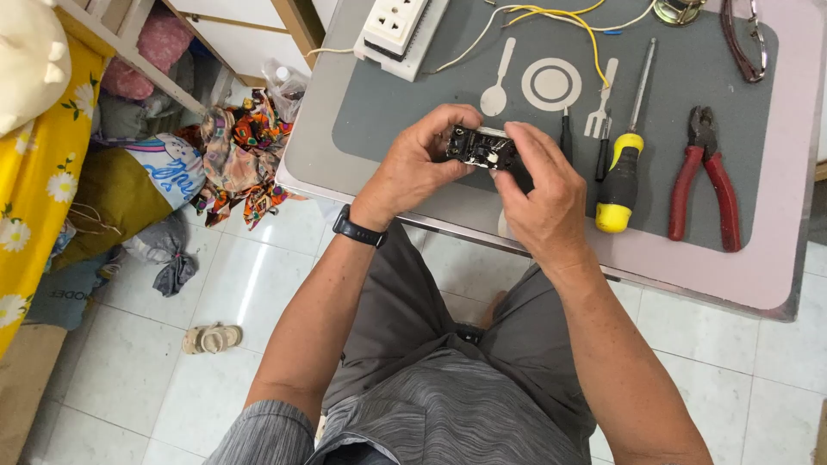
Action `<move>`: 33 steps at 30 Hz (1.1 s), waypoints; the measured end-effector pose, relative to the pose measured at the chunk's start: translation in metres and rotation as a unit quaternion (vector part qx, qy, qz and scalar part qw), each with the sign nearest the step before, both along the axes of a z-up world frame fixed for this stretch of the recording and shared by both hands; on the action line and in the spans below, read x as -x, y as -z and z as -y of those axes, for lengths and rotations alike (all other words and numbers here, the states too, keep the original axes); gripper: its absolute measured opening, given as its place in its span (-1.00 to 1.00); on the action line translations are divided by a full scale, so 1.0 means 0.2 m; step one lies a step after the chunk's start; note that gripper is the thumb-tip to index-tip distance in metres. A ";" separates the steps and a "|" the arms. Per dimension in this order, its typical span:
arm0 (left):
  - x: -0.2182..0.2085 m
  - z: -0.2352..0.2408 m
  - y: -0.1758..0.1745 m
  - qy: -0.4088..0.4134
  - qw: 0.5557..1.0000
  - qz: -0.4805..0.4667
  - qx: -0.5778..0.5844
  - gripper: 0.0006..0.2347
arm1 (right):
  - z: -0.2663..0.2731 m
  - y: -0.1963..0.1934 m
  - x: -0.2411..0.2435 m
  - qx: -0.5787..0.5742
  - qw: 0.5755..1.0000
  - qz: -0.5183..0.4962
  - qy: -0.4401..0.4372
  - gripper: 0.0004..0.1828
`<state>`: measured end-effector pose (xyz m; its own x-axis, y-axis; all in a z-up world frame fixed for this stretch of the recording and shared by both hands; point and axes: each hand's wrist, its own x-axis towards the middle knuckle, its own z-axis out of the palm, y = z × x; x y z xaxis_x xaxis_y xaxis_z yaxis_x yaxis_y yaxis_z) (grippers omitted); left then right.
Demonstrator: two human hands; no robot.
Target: The person uses a screwdriver to unscrew and disassemble a small black electronic device on a table. They remove the casing and internal components, then manipulate a small white plastic part with their hands.
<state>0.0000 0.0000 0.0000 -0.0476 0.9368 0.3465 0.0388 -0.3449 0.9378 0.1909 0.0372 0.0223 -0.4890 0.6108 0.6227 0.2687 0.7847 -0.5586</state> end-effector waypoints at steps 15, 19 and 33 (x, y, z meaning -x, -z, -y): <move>0.00 0.03 -0.04 -0.004 0.999 -0.017 -0.034 -0.59 | 0.02 0.01 0.01 0.010 1.000 0.024 0.016 -0.48; -0.01 0.06 -0.09 -0.008 0.998 -0.044 -0.045 -0.60 | 0.03 0.01 0.02 0.012 0.999 0.033 0.024 -0.49; -0.02 0.07 -0.08 -0.054 0.992 -0.107 -0.049 -0.58 | 0.01 0.02 0.00 0.012 0.999 -0.030 0.002 -0.49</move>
